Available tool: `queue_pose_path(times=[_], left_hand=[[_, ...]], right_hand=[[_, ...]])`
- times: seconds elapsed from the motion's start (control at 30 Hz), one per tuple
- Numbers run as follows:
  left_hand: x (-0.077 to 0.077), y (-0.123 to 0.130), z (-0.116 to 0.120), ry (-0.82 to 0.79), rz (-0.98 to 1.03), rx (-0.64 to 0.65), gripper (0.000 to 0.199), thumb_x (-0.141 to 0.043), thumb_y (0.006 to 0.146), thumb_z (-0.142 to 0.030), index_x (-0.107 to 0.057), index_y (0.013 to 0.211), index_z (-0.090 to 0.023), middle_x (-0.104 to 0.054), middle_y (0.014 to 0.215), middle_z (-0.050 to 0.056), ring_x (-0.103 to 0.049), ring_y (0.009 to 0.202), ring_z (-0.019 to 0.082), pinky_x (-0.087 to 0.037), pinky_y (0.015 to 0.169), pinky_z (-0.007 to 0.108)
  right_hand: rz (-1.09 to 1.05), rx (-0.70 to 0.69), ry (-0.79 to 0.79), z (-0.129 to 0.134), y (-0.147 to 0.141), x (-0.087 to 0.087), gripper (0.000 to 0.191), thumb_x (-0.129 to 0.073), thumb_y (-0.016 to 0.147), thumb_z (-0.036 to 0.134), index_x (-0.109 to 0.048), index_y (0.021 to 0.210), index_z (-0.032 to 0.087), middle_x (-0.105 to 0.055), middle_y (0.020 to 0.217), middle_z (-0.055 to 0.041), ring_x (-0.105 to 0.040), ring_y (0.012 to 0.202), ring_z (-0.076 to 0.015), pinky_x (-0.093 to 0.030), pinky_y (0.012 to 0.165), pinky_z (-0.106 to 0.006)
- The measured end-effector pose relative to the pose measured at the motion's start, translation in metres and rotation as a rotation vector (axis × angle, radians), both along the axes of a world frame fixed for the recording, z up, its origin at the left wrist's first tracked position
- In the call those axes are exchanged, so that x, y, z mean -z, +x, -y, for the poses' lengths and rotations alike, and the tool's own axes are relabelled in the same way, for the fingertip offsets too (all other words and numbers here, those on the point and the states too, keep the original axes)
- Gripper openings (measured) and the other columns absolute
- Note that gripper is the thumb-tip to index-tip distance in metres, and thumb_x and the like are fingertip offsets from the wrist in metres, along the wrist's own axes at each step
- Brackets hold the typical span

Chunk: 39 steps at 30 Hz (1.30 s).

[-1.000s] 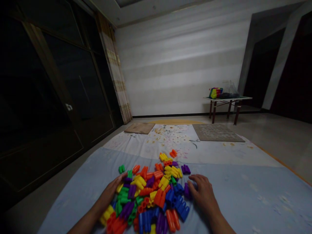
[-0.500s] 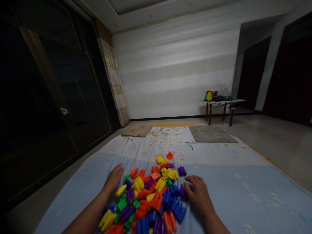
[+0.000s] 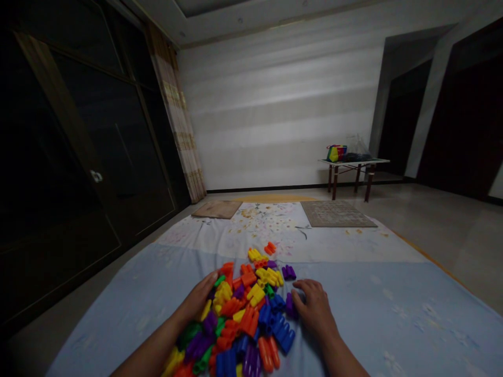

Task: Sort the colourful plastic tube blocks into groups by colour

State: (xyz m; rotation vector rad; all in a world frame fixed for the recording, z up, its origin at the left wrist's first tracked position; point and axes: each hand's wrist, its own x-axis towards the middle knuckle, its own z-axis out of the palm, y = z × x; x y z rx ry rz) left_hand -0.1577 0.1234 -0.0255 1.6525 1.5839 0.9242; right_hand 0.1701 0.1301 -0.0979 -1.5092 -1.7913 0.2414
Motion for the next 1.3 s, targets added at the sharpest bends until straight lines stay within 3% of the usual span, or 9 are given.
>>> queue_pose_path(times=[0.17,0.27,0.4,0.53,0.63,0.83,1.0,1.17,1.3], left_hand=[[-0.032,0.022,0.035,-0.024,0.040,0.185,0.067,-0.027,0.083,-0.060,-0.043,0.133,-0.017,-0.039,0.142,0.006,-0.031,0.133,0.017,-0.016,0.113,0.036],[-0.040,0.011,0.053,0.009,0.039,0.082,0.061,-0.026,0.086,-0.057,-0.042,0.133,-0.021,-0.039,0.142,0.004,-0.032,0.132,0.017,-0.016,0.113,0.037],[-0.015,-0.029,0.072,0.063,-0.054,-0.125,0.060,-0.031,0.084,-0.056,-0.047,0.130,-0.019,-0.043,0.139,0.006,-0.035,0.131,0.020,-0.018,0.113,0.042],[0.011,-0.045,0.086,0.124,-0.130,-0.050,0.056,-0.040,0.080,-0.056,-0.054,0.122,-0.022,-0.049,0.134,0.007,-0.041,0.127,0.021,-0.025,0.110,0.040],[0.012,-0.026,0.091,0.107,-0.143,-0.077,0.056,-0.036,0.082,-0.055,-0.051,0.126,-0.024,-0.047,0.136,0.005,-0.038,0.129,0.021,-0.023,0.111,0.040],[-0.001,0.033,0.089,0.038,-0.142,-0.079,0.063,-0.030,0.085,-0.055,-0.041,0.134,-0.018,-0.038,0.143,0.006,-0.028,0.134,0.019,-0.015,0.114,0.039],[-0.014,0.075,0.079,-0.004,-0.152,0.039,0.067,-0.028,0.084,-0.057,-0.035,0.137,-0.016,-0.027,0.148,0.008,-0.020,0.137,0.019,-0.012,0.114,0.039],[-0.035,0.123,0.071,-0.043,-0.129,0.219,0.068,-0.030,0.083,-0.057,-0.031,0.139,-0.018,-0.025,0.148,0.007,-0.016,0.138,0.022,-0.003,0.113,0.045],[-0.049,0.135,0.069,-0.027,-0.049,0.346,0.063,-0.027,0.085,-0.055,-0.029,0.140,-0.023,-0.028,0.148,0.004,-0.019,0.138,0.020,-0.003,0.114,0.043]], right_hand=[[0.001,0.009,0.022,-0.001,0.001,0.002,0.031,-0.049,0.080,0.040,-0.069,0.094,0.020,-0.066,0.100,-0.0091,-0.055,0.102,-0.0256,-0.042,0.090,-0.041],[0.006,0.006,0.023,-0.001,0.001,0.003,0.031,-0.049,0.080,0.039,-0.069,0.094,0.020,-0.066,0.101,-0.0091,-0.055,0.102,-0.0254,-0.041,0.090,-0.040],[0.009,0.003,0.019,0.000,0.001,0.000,0.032,-0.049,0.080,0.038,-0.069,0.095,0.018,-0.066,0.101,-0.0093,-0.054,0.102,-0.0254,-0.040,0.092,-0.041],[0.004,0.006,0.028,0.000,0.000,-0.001,0.030,-0.050,0.080,0.037,-0.069,0.094,0.018,-0.067,0.100,-0.0089,-0.055,0.101,-0.0254,-0.041,0.091,-0.041],[-0.012,0.007,0.057,0.000,0.000,0.000,0.030,-0.050,0.080,0.036,-0.069,0.094,0.018,-0.067,0.099,-0.0091,-0.056,0.100,-0.0250,-0.042,0.090,-0.040],[-0.083,-0.038,0.072,0.001,-0.002,-0.004,0.035,-0.044,0.085,0.039,-0.067,0.099,0.017,-0.067,0.102,-0.0102,-0.058,0.101,-0.0231,-0.042,0.092,-0.038],[-0.131,-0.065,0.044,0.003,-0.003,-0.006,0.039,-0.040,0.087,0.042,-0.065,0.101,0.016,-0.066,0.103,-0.0107,-0.058,0.101,-0.0231,-0.042,0.093,-0.038],[-0.167,-0.090,0.033,0.003,-0.002,-0.006,0.042,-0.038,0.087,0.046,-0.065,0.101,0.017,-0.067,0.103,-0.0101,-0.058,0.100,-0.0230,-0.042,0.093,-0.038],[-0.214,-0.075,0.029,0.005,-0.001,-0.007,0.045,-0.036,0.088,0.048,-0.064,0.102,0.016,-0.066,0.104,-0.0109,-0.056,0.101,-0.0229,-0.041,0.094,-0.037]])
